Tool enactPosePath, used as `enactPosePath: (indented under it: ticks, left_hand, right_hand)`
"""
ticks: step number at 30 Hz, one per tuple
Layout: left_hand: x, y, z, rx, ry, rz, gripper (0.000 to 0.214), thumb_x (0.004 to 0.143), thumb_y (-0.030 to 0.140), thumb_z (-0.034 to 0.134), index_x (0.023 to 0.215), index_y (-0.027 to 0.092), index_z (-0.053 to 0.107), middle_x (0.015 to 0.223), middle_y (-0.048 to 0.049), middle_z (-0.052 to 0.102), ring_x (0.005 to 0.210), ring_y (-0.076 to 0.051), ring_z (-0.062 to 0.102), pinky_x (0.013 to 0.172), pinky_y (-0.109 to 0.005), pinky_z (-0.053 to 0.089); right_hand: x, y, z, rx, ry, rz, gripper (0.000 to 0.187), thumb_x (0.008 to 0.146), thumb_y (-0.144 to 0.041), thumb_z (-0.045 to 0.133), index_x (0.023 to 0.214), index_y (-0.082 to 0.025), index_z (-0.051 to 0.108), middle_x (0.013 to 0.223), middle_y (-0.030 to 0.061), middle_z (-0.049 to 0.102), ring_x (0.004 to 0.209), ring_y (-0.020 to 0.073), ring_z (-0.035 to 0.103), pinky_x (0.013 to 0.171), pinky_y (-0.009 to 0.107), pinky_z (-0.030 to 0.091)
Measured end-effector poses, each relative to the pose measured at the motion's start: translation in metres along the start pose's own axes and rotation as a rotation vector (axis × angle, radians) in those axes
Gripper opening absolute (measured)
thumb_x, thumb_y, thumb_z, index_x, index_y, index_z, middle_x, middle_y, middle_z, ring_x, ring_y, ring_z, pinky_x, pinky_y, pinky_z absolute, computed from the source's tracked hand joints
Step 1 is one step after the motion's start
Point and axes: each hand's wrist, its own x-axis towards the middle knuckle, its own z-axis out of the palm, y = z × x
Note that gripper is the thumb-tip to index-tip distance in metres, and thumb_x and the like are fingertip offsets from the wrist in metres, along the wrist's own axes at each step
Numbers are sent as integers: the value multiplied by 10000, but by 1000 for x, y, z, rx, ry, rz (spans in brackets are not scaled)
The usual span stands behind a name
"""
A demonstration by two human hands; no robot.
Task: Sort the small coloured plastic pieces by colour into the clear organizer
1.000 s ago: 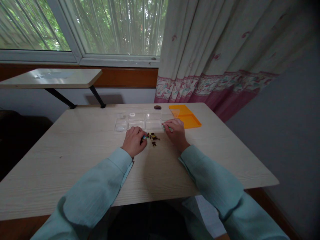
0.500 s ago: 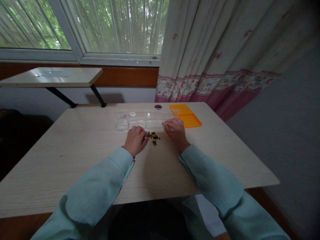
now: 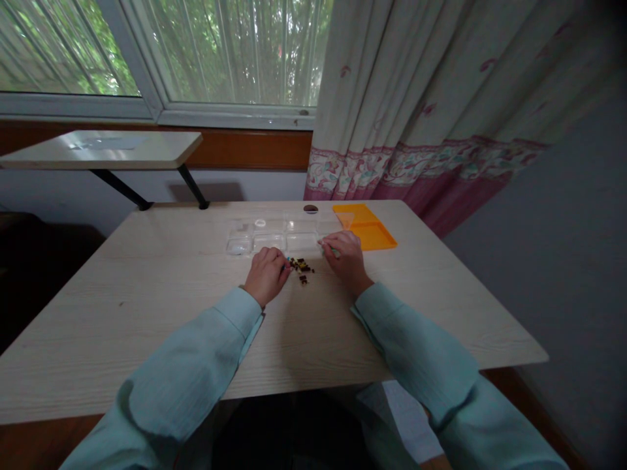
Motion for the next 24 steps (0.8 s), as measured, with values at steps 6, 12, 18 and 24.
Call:
enactPosePath:
  ticks: [6,12,18,24]
  left_hand:
    - [0,-6,1,-63,42,-18,165,894,299,504,882,179,616,918,-81,560,933,-235,480,842,-400,414]
    - [0,-13,2,-108,78,-43,205,912,310,474,862,175,621,920,-83,569,920,-230,488,850,-404,411]
    - [1,-14,3,-168,110,-54,221,917,317,463,843,178,618,910,-81,565,934,-230,497,855,-398,412]
    - [2,-12,5,-267,167,-71,204,916,314,469,837,181,603,900,-67,561,926,-210,503,866,-378,416]
  right_hand:
    - [0,1,2,5,0,-17,240,911,-311,484,882,-228,708,900,38,690,921,204,550,858,379,365]
    - [0,-1,1,20,9,-39,226,905,-304,501,873,-222,708,881,35,688,905,199,546,851,374,359]
    - [-1,-10,1,38,-24,-63,234,913,-322,498,856,-230,705,885,35,689,902,199,544,847,377,345]
    - [-6,-44,7,80,-125,-207,211,887,-389,558,949,-250,705,907,30,693,905,189,542,870,371,323]
